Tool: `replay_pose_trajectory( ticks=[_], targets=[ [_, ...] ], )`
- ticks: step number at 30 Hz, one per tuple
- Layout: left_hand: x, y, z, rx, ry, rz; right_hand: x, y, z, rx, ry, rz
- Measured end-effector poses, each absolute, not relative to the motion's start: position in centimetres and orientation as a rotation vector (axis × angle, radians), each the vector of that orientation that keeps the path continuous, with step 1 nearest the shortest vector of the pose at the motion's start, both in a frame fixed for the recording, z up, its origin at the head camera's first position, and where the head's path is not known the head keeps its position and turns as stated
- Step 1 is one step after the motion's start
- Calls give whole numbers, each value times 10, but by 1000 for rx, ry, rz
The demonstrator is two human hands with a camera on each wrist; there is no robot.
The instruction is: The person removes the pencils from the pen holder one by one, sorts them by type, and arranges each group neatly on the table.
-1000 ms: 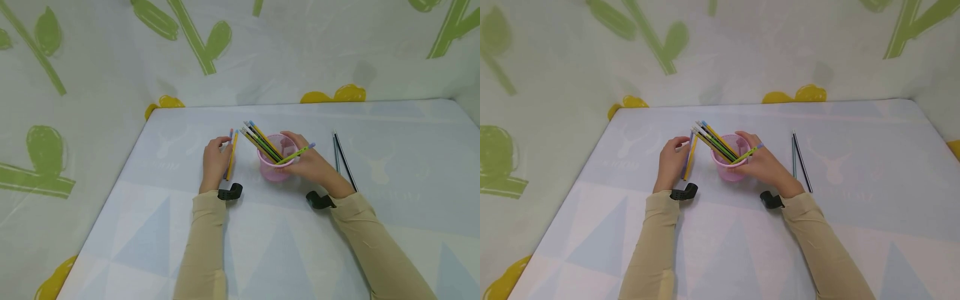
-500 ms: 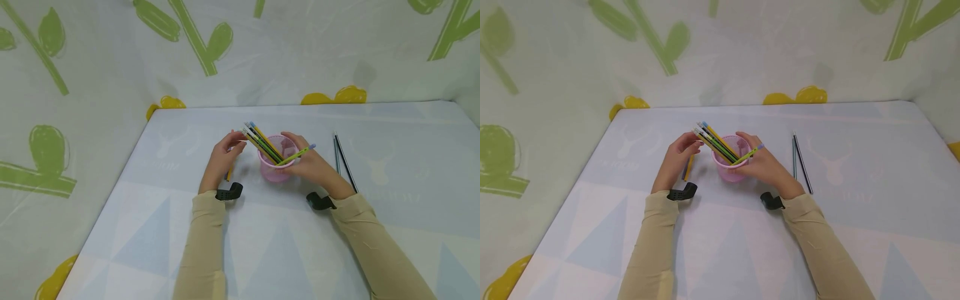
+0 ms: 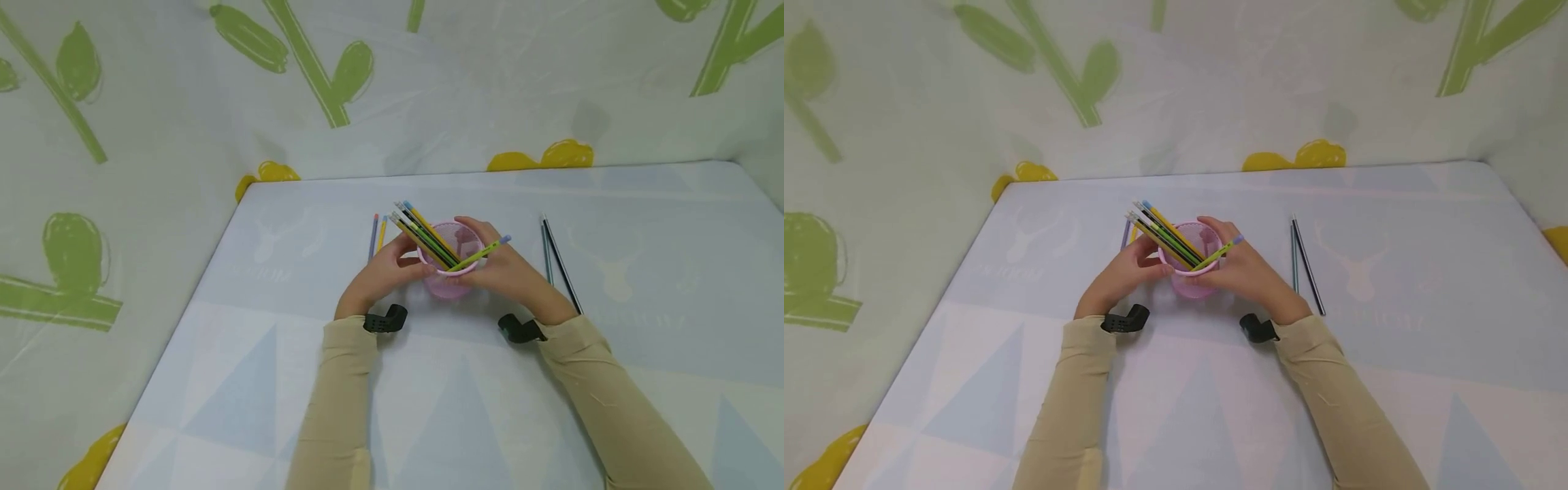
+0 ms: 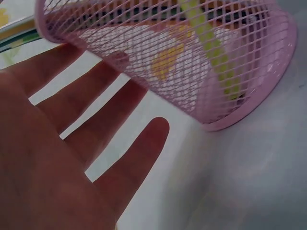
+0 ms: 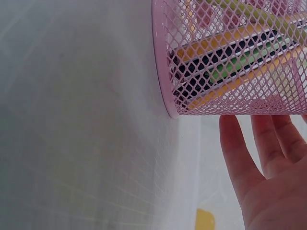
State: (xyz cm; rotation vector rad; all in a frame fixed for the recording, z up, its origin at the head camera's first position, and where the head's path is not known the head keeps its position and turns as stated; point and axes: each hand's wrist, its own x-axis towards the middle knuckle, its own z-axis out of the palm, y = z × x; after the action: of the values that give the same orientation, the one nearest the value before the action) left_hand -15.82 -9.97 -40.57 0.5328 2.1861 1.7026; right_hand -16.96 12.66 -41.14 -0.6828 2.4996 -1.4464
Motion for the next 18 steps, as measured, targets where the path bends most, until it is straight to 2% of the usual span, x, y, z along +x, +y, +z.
replay_pose_trajectory(
  ticks=[6,18],
  targets=[
    [-168,-86,-426,594,2108,1757,-171,128,-412,-684,2522,-1412],
    [-165,-79,-427,560,2117,1691,-172,137,-408,-738,2411,-1379]
  ],
)
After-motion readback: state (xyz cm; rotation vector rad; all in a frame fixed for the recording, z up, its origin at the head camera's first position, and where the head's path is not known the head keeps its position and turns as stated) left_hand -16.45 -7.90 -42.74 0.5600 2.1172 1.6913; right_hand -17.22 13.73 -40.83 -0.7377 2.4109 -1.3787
